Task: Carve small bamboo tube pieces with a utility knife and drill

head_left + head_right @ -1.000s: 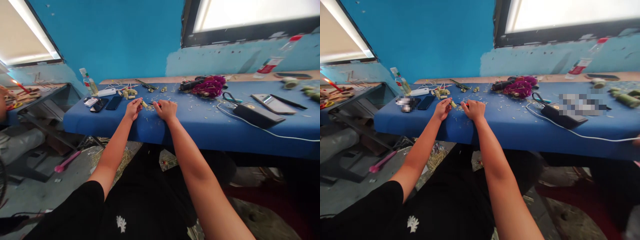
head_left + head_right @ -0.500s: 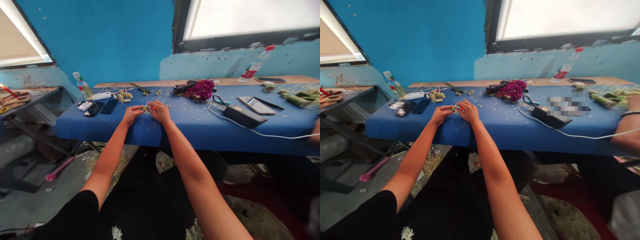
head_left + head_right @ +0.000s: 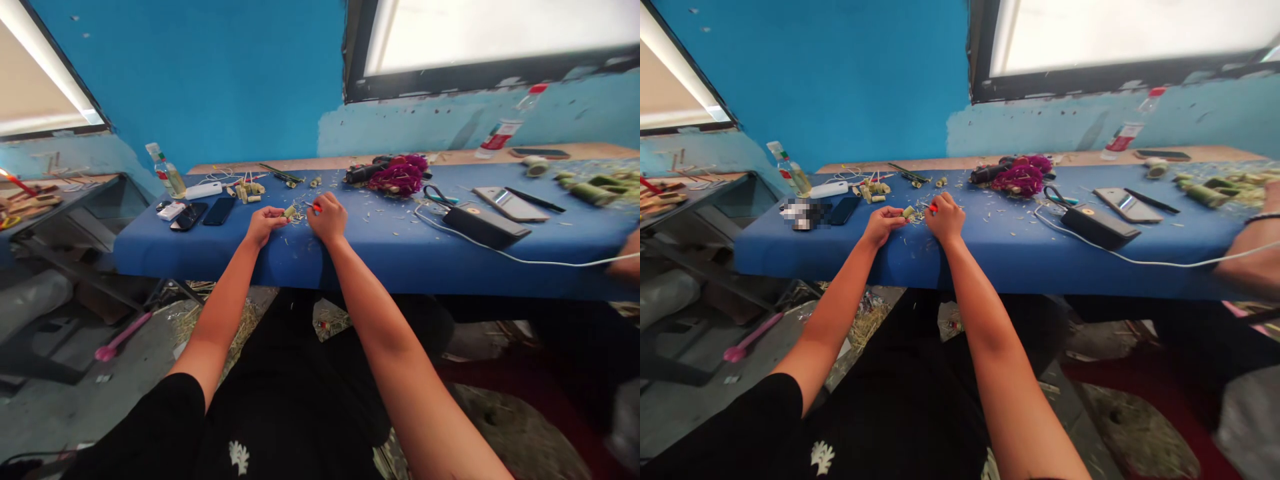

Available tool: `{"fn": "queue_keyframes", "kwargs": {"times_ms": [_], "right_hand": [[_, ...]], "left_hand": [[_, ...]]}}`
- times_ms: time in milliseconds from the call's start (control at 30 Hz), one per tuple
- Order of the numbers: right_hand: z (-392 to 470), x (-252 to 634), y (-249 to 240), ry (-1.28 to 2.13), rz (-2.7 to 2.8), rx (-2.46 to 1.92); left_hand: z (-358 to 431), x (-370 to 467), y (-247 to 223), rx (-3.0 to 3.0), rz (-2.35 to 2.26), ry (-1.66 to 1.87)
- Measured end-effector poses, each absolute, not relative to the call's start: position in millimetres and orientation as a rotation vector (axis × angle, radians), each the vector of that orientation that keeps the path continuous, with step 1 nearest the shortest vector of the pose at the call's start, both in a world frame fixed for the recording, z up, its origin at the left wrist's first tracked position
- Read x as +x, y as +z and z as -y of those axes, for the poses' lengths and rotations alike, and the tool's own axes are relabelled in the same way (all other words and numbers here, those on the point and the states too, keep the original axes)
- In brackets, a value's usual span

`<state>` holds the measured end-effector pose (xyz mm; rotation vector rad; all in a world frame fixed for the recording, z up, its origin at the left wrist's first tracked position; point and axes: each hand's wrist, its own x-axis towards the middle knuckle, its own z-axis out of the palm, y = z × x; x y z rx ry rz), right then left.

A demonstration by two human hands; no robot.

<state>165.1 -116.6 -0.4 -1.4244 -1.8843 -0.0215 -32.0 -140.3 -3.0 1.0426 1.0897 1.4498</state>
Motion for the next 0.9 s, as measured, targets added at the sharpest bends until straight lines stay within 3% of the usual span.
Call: {"fn": "queue_keyframes", "kwargs": {"times_ms": [533,900], "right_hand": [[131,160,11,-0.127,2.363,-1.362],[130,157,9,-0.129,2.259,-1.421]], "left_hand": [[141,-32,-2,0.993,-1.007,1.447],[137,-28,-3,0.983,-1.024,1.484]]}}
